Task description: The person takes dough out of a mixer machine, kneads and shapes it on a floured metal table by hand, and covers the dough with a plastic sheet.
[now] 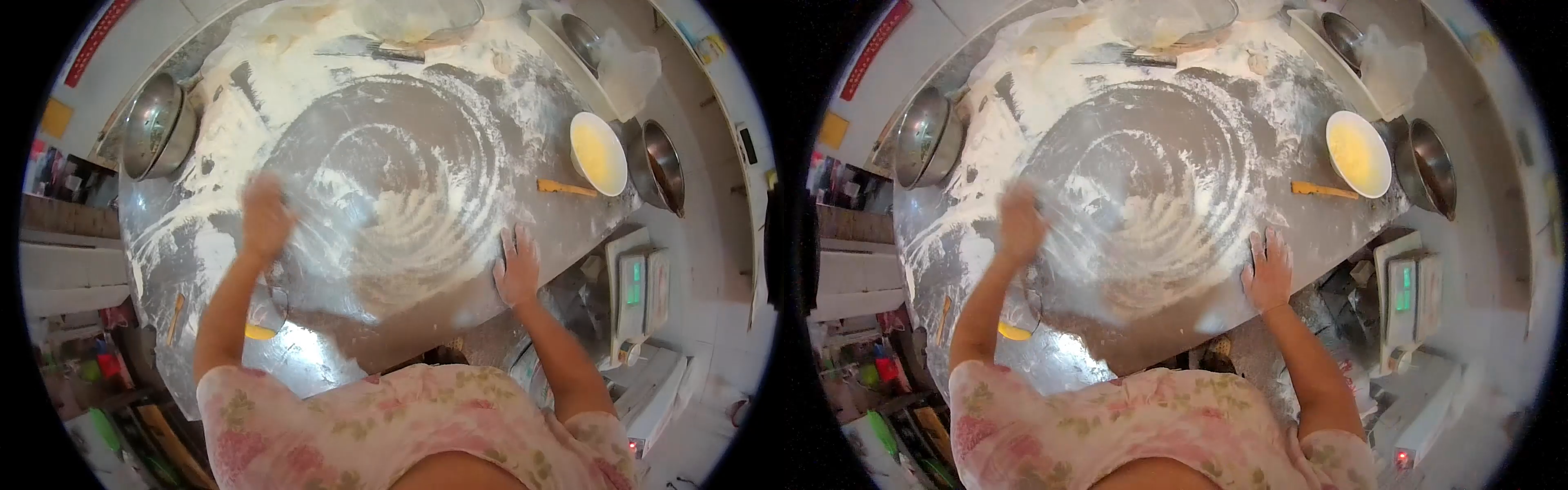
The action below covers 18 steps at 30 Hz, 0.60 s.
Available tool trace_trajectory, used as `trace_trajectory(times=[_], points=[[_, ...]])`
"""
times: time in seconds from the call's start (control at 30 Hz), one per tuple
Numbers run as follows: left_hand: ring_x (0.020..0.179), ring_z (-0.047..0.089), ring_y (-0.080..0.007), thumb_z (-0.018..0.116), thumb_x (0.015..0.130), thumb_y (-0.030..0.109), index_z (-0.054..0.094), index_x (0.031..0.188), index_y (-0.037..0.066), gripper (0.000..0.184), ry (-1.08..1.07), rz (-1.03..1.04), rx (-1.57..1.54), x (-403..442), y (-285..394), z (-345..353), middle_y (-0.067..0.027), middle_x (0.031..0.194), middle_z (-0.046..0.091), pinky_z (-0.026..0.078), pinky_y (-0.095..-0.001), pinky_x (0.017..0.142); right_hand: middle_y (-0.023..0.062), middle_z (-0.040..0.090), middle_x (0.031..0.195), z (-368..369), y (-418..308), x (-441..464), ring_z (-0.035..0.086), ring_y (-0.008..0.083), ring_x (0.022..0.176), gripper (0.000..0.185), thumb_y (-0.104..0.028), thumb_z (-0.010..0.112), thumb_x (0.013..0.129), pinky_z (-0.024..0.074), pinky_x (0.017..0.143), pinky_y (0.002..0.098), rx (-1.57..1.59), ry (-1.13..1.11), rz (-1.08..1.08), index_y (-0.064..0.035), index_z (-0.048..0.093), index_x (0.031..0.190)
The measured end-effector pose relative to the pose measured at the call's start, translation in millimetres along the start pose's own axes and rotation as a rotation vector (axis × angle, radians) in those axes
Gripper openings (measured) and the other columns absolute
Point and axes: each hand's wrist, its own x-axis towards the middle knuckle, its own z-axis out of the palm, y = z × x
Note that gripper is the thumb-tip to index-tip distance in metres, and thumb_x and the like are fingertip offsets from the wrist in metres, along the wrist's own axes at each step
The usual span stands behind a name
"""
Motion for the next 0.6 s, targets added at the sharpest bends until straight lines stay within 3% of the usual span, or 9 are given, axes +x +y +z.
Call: trace_trajectory(times=[0.03,0.17,0.2,0.27,0.3,0.33,0.4,0.5,0.6], points=[[0.131,0.026,-0.0387,0.056,0.083,0.040,0.037,0.133,0.000,0.066,0.164,-0.112,0.210,10.1,-17.2,-6.3,-0.0233,0.140,0.032,0.014,-0.0477,0.110,0.0197,0.026,0.143,-0.4,-7.7,-6.4,0.026,0.0377,0.130,0.064,-0.025,0.053,0.079,0.0207,0.107,0.0496,0.009,-0.016,0.005,-0.0112,0.034,0.138],[0.129,0.029,-0.0397,0.056,0.085,0.039,0.040,0.129,-0.004,0.064,-0.173,-0.101,-0.449,51.4,48.3,-6.5,-0.0254,0.137,0.036,0.019,-0.0491,0.108,0.0195,0.027,0.143,-2.3,-3.9,-0.7,0.027,0.0379,0.130,0.062,-0.026,0.053,0.079,0.0213,0.107,0.0484,0.010,0.018,0.008,-0.0112,0.035,0.137],[0.131,0.027,-0.0388,0.056,0.084,0.041,0.039,0.132,-0.002,0.066,-0.118,-0.027,-0.540,43.3,83.0,18.4,-0.0244,0.138,0.034,0.018,-0.0473,0.109,0.0194,0.027,0.143,-3.4,-6.3,0.3,0.027,0.0376,0.130,0.061,-0.025,0.052,0.080,0.0210,0.107,0.0480,0.012,0.004,0.013,-0.0106,0.036,0.137],[0.136,0.018,-0.0367,0.059,0.082,0.044,0.036,0.135,0.001,0.072,-0.180,0.289,-0.655,16.9,166.3,14.7,-0.0215,0.144,0.026,0.014,-0.0462,0.111,0.0191,0.028,0.142,-8.5,-7.4,0.8,0.028,0.0368,0.130,0.058,-0.023,0.051,0.081,0.0205,0.108,0.0470,0.005,-0.025,0.028,-0.0093,0.036,0.136],[0.139,0.008,-0.0310,0.056,0.083,0.045,0.027,0.141,0.006,0.076,-0.405,0.436,-0.756,9.3,201.4,-16.7,-0.0196,0.149,0.012,0.006,-0.0456,0.112,0.0190,0.028,0.142,-7.4,-7.1,-0.7,0.028,0.0363,0.130,0.057,-0.022,0.050,0.082,0.0204,0.108,0.0466,0.018,-0.029,0.046,-0.0086,0.036,0.136],[0.139,0.010,-0.0316,0.056,0.083,0.047,0.032,0.140,0.009,0.073,-0.222,0.848,-0.658,-2.8,223.3,-9.2,-0.0175,0.149,0.017,0.006,-0.0479,0.112,0.0189,0.029,0.142,-5.2,-5.2,-1.1,0.028,0.0358,0.130,0.055,-0.022,0.049,0.083,0.0203,0.108,0.0462,0.029,-0.031,0.062,-0.0079,0.036,0.135],[0.139,0.012,-0.0319,0.058,0.082,0.044,0.041,0.135,0.012,0.064,-0.241,1.089,-0.685,-19.5,266.8,0.6,-0.0156,0.147,0.024,0.006,-0.0512,0.111,0.0186,0.030,0.142,2.2,-0.1,0.4,0.028,0.0350,0.130,0.053,-0.021,0.048,0.085,0.0203,0.108,0.0458,0.061,0.015,0.085,-0.0064,0.036,0.135],[0.137,0.018,-0.0310,0.059,0.082,0.039,0.048,0.128,0.013,0.054,-0.131,0.875,-0.816,30.3,274.3,15.2,-0.0143,0.143,0.032,0.007,-0.0515,0.111,0.0183,0.031,0.141,8.6,7.1,-3.7,0.028,0.0343,0.131,0.052,-0.021,0.046,0.086,0.0204,0.108,0.0458,0.082,0.100,0.104,-0.0047,0.036,0.134],[0.126,0.037,-0.0334,0.062,0.075,0.040,0.055,0.120,0.012,0.053,-0.021,0.381,-0.525,112.5,219.5,27.4,-0.0162,0.132,0.045,0.029,-0.0492,0.104,0.0180,0.032,0.141,7.3,4.8,-5.6,0.028,0.0345,0.131,0.052,-0.021,0.047,0.086,0.0204,0.108,0.0458,0.039,0.083,0.112,-0.0041,0.036,0.134]])
